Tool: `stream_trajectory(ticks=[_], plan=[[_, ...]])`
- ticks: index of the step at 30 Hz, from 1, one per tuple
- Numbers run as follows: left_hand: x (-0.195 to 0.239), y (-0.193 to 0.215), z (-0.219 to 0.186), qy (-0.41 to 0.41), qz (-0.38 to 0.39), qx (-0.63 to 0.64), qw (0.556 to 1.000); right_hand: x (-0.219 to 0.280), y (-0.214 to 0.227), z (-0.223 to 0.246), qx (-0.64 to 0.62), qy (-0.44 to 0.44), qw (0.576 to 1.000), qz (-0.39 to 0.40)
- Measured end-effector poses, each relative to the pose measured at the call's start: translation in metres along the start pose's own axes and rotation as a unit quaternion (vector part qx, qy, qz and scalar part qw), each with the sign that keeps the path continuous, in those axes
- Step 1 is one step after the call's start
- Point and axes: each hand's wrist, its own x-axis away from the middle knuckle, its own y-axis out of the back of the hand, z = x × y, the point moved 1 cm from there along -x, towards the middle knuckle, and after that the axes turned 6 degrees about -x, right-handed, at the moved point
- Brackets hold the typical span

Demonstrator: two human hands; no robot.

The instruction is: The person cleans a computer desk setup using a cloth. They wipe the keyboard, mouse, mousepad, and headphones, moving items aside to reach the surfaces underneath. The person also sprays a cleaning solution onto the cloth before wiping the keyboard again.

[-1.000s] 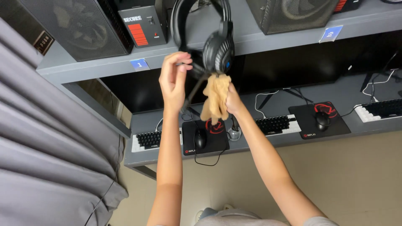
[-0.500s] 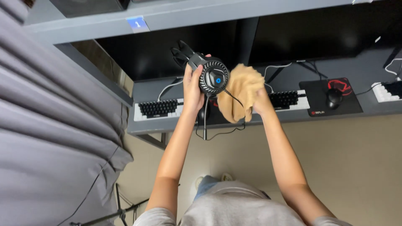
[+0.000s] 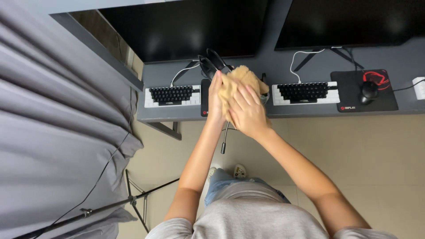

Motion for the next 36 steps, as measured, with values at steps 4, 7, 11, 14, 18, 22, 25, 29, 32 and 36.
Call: stream_trajectory(ticks=[4,7,11,14,18,22,25,29,32,36], plan=[[0.015,-0.001,-0.005,-0.001,-0.021,-0.096,0.995,0.013,0.004,0.002,-0.060,0.037,0.997,0.033],[0.021,0.016,0.012,-0.012,-0.080,-0.132,0.988,0.009,0.002,0.005,-0.062,0.013,0.998,0.023],[0.028,0.037,0.014,-0.043,-0.024,-0.442,0.896,-0.015,0.006,0.018,-0.105,-0.100,0.989,0.003],[0.034,0.030,-0.015,-0.118,0.074,-0.581,0.802,-0.027,0.003,0.020,-0.148,-0.118,0.982,-0.026],[0.032,0.030,-0.047,-0.132,0.195,-0.647,0.726,-0.043,-0.008,0.010,-0.075,-0.087,0.992,-0.057],[0.037,0.036,-0.064,-0.110,0.238,-0.661,0.703,-0.036,-0.045,-0.047,-0.240,-0.175,0.949,-0.102],[0.043,0.054,-0.064,-0.061,0.263,-0.667,0.694,-0.023,-0.074,-0.094,-0.391,-0.313,0.865,-0.044],[0.045,0.084,-0.054,-0.070,0.286,-0.512,0.807,-0.005,-0.099,-0.100,-0.644,-0.497,0.581,-0.011],[0.045,0.101,-0.046,-0.021,0.259,-0.465,0.847,-0.009,-0.083,-0.067,-0.629,-0.498,0.595,-0.045],[0.043,0.100,-0.051,0.014,0.250,-0.477,0.842,-0.025,-0.046,-0.009,-0.418,-0.276,0.862,-0.073]])
